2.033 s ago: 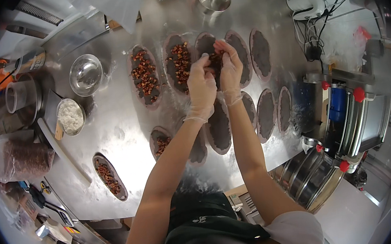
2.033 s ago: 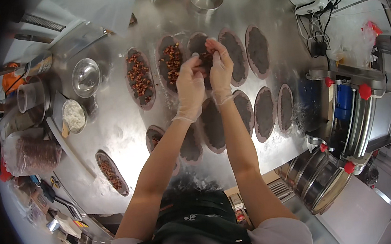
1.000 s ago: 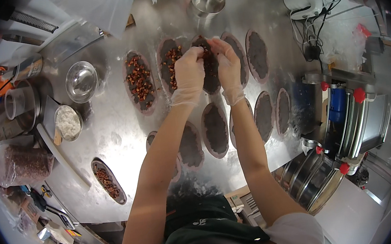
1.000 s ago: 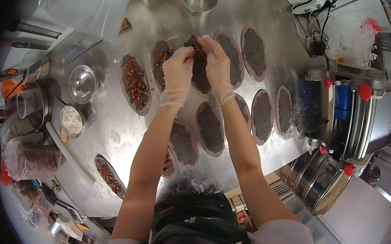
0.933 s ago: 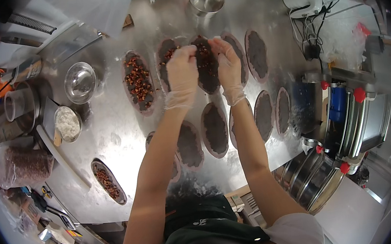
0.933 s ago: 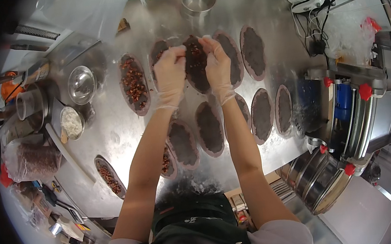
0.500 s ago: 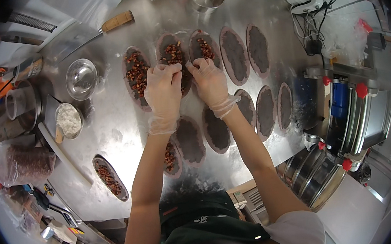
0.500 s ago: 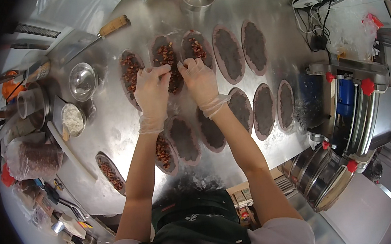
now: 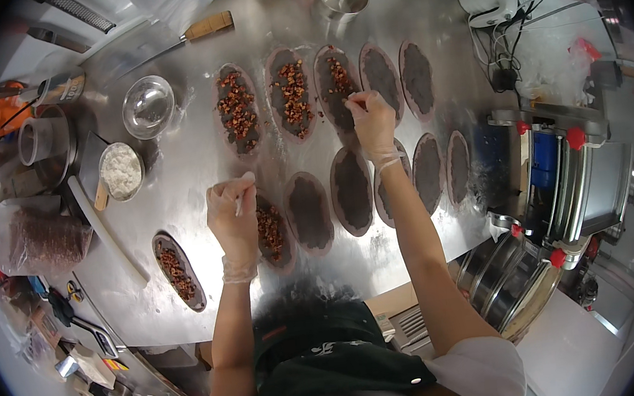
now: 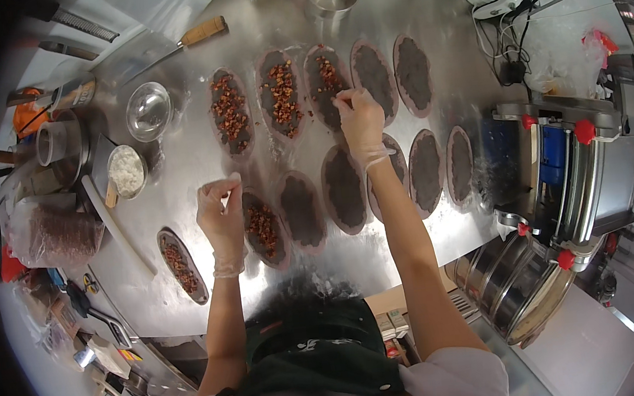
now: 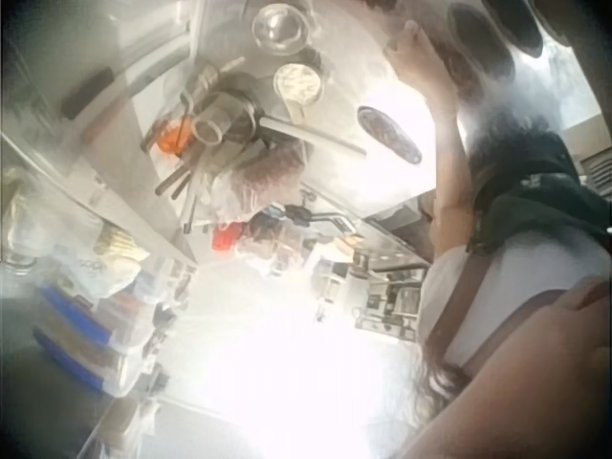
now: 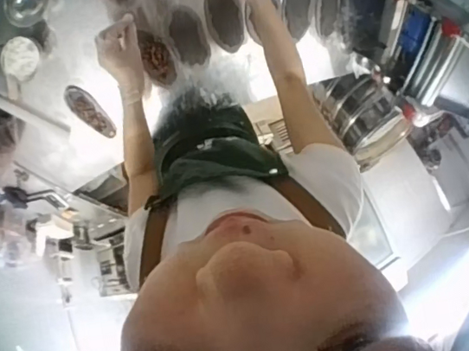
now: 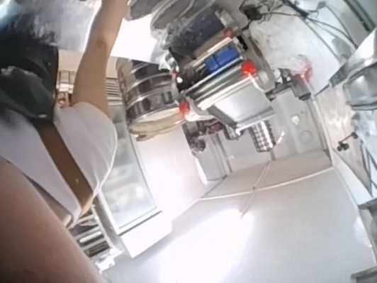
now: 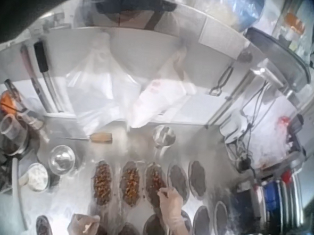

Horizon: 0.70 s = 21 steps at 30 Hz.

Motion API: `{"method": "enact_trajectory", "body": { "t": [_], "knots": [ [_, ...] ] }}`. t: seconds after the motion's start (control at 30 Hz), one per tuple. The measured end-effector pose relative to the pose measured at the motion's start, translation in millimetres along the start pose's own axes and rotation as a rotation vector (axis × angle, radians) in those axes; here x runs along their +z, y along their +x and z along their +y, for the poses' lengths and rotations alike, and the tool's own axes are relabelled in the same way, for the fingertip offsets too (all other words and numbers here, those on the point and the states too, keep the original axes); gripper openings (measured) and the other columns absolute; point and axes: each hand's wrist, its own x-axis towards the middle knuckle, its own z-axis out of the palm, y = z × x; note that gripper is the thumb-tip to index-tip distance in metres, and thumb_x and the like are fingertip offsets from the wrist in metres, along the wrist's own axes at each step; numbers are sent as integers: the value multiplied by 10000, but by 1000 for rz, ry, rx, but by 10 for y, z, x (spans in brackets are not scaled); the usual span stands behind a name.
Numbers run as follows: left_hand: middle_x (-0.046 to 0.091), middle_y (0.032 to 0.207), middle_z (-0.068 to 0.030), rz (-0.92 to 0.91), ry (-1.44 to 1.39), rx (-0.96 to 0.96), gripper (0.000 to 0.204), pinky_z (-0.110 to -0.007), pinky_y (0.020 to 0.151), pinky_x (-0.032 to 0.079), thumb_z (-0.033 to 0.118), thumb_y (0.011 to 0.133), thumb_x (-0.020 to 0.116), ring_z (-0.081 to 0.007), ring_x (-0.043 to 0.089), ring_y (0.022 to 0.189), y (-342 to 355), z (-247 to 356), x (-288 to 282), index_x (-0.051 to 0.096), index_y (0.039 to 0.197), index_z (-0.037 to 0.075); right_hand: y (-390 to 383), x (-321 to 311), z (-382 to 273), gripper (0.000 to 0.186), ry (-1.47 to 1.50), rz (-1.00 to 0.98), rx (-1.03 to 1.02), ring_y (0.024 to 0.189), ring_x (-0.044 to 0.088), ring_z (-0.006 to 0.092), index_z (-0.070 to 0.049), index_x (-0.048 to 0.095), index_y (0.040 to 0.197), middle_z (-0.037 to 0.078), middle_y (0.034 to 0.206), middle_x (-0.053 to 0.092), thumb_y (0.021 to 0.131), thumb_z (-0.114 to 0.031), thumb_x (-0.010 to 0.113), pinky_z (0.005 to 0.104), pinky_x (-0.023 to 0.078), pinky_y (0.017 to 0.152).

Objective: Spreading filling on dough and topping with nuts to make bread rolls.

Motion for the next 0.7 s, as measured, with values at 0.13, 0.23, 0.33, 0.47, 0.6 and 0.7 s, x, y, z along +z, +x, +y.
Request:
{"method": "enact_trajectory", "body": {
  "t": [0.13,0.23,0.33,0.47,0.6,0.7],
  "knots": [
    [629,857,-64,-41,-8,-33,221,-297,698,486,-65,748,690,-204,588,795,-329,-109,-264,659,923,67,17,-26,106,101,-90,39,-40,765,637,311,-46,663,865,102,898,652,769,-55,690,365,499,675],
    [626,867,-65,-44,23,-83,199,-295,699,486,-64,750,683,-207,588,806,-583,-227,-509,657,901,62,114,-58,37,89,-71,90,-36,779,638,307,-59,668,871,102,901,651,783,-63,674,368,496,678],
    [623,870,-65,-27,22,-167,183,-295,696,483,-66,752,675,-203,584,809,-801,-256,-656,652,886,56,321,-8,-108,79,-105,101,-97,802,638,296,-73,676,870,81,908,650,792,-80,666,372,494,690],
    [625,872,-72,-1,-29,-260,168,-292,703,482,-61,758,668,-197,584,810,-975,-217,-730,654,882,52,431,85,-140,76,-173,30,-143,820,636,288,-94,681,878,60,930,645,809,-85,650,377,493,705],
    [627,869,-74,6,-38,-286,163,-290,711,476,-48,764,669,-195,584,810,-1070,-189,-790,662,892,53,362,66,-95,87,-245,-18,-112,830,635,277,-126,687,880,45,948,638,820,-90,634,379,496,709],
    [627,872,-74,1,-47,-286,160,-290,715,474,-45,769,666,-196,584,808,-1136,-211,-821,663,896,53,307,9,-75,87,-196,35,-118,822,636,276,-133,687,879,41,944,636,816,-98,639,374,500,708]
  ]
}}
